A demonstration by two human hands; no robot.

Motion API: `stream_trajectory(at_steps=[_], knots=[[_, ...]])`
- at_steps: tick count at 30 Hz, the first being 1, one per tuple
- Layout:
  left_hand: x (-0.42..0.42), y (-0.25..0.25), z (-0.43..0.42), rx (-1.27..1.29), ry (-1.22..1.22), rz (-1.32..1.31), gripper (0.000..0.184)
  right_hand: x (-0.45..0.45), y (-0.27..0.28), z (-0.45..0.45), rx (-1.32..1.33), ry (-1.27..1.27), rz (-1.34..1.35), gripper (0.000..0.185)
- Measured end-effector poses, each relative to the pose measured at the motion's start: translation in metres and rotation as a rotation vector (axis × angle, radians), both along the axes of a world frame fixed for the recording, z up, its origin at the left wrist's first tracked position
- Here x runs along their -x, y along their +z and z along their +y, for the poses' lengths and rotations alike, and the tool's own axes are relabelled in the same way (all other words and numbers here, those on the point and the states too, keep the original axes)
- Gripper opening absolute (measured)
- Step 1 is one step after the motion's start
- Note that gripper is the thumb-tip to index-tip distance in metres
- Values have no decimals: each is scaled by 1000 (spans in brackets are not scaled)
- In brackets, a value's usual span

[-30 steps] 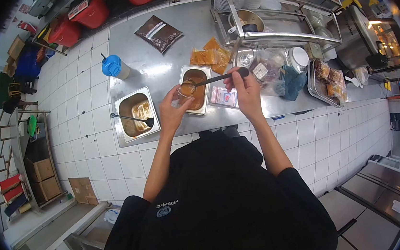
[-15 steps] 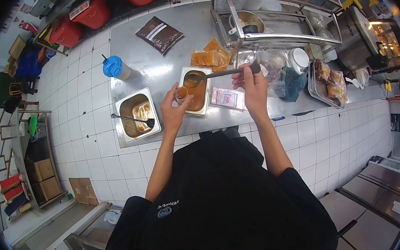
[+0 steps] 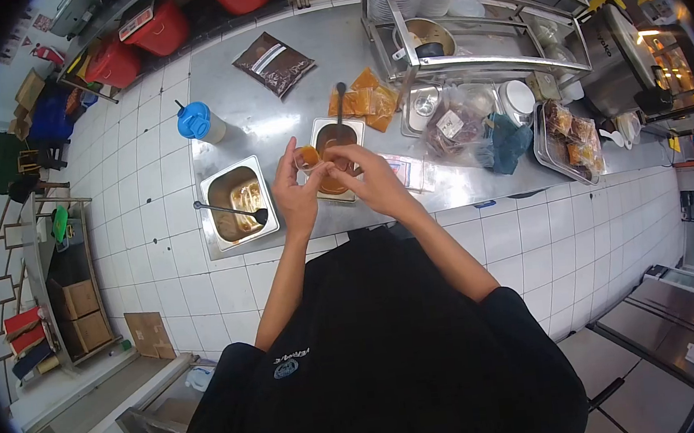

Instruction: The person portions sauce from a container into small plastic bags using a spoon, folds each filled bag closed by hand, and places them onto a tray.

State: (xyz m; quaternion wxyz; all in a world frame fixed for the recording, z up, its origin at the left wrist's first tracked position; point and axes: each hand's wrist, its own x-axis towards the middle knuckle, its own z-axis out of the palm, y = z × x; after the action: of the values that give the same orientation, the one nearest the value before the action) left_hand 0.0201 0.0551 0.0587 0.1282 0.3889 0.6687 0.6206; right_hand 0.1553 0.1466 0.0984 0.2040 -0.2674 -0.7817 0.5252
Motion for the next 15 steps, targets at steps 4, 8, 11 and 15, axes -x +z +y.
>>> stream_trajectory(at_steps=[4, 8, 11, 15], knots=[[-3, 16, 2, -38, -82, -284, 66, 6, -3, -1, -55, -24, 114, 28], [-3, 28, 5, -95, -183, -490, 66, 6, -7, 2, 88, -80, 175, 19], [-2, 43, 4, -118, -224, -633, 52, 5, -6, 4, 255, -193, 269, 16], [-1, 38, 7, -65, -180, -704, 36, 6, 1, 2, 348, -264, 426, 18]])
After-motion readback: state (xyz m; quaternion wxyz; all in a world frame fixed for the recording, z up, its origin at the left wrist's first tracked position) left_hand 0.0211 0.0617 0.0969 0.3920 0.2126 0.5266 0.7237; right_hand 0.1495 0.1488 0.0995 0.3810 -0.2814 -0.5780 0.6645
